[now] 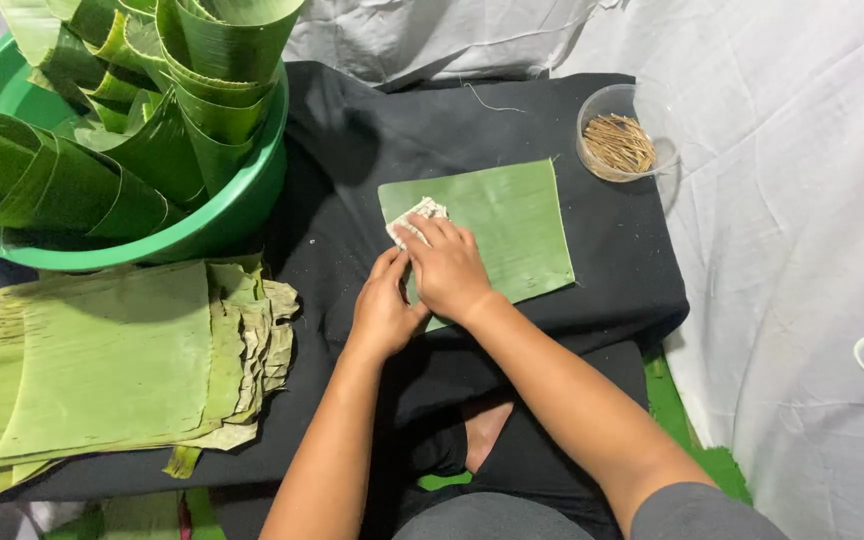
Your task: Cleaning banana leaves with a cloth and folding them into cones secured with toothpicks.
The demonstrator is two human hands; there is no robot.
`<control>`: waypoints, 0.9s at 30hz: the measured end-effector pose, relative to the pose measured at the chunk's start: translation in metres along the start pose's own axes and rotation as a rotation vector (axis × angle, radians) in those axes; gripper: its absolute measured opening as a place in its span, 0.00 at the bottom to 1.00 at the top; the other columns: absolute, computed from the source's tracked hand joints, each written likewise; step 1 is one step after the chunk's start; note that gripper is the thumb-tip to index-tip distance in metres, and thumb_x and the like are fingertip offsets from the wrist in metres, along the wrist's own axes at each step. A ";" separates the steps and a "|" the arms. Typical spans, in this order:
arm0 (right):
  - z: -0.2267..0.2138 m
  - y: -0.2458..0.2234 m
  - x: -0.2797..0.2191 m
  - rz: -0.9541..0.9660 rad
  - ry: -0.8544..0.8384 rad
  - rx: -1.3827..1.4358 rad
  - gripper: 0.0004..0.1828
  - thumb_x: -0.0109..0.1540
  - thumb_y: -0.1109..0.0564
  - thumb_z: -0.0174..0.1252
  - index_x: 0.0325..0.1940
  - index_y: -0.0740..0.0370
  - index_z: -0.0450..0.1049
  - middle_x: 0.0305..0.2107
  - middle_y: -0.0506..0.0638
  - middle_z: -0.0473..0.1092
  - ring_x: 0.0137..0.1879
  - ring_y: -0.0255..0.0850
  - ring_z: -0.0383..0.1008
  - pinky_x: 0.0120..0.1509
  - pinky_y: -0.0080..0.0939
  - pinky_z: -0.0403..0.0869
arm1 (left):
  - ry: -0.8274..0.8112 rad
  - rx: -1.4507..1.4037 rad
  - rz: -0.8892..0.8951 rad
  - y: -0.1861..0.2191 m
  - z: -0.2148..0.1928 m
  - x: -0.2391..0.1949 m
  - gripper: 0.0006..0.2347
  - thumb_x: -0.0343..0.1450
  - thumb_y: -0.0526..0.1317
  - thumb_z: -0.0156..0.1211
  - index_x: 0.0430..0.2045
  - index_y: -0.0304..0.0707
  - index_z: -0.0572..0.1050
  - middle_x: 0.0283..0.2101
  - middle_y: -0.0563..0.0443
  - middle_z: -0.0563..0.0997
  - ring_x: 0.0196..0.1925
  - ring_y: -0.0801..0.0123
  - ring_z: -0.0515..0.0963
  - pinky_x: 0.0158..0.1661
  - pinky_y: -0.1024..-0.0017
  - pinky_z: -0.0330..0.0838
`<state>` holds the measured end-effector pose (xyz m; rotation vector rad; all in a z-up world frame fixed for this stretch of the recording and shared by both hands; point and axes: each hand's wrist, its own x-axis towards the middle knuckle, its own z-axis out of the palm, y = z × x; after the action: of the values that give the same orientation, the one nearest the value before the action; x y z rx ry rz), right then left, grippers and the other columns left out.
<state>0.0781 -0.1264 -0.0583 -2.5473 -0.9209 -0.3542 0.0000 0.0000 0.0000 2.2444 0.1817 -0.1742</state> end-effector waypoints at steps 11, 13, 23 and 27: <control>-0.012 0.160 0.009 0.320 0.114 -0.278 0.22 0.61 0.53 0.54 0.60 0.48 0.78 0.58 0.47 0.70 0.62 0.51 0.68 0.53 0.58 0.70 | -0.011 -0.021 -0.003 -0.001 -0.003 -0.001 0.36 0.63 0.38 0.72 0.68 0.31 0.63 0.70 0.38 0.64 0.69 0.42 0.69 0.63 0.51 0.69; -0.017 0.144 0.019 0.297 0.250 -0.265 0.19 0.60 0.57 0.55 0.55 0.50 0.80 0.55 0.46 0.70 0.59 0.49 0.68 0.50 0.52 0.71 | -0.009 -0.017 -0.002 -0.001 -0.004 0.000 0.37 0.62 0.39 0.72 0.68 0.31 0.63 0.70 0.38 0.64 0.69 0.42 0.69 0.63 0.51 0.68; -0.002 0.042 0.025 0.084 -0.096 -0.074 0.23 0.68 0.50 0.44 0.65 0.38 0.73 0.64 0.48 0.67 0.69 0.50 0.66 0.62 0.59 0.67 | -0.039 -0.011 -0.041 0.008 -0.004 -0.001 0.37 0.63 0.39 0.73 0.68 0.31 0.63 0.70 0.38 0.63 0.69 0.42 0.68 0.64 0.51 0.68; -0.019 0.107 0.018 0.276 -0.033 -0.242 0.22 0.68 0.44 0.51 0.66 0.41 0.74 0.65 0.49 0.68 0.69 0.51 0.66 0.60 0.63 0.70 | -0.031 -0.017 -0.026 0.008 -0.007 -0.003 0.37 0.63 0.38 0.73 0.68 0.30 0.63 0.70 0.36 0.64 0.69 0.40 0.68 0.64 0.50 0.68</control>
<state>0.1595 -0.1995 -0.0656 -2.8616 -0.5524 -0.3585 -0.0005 -0.0002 0.0109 2.2221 0.1943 -0.2206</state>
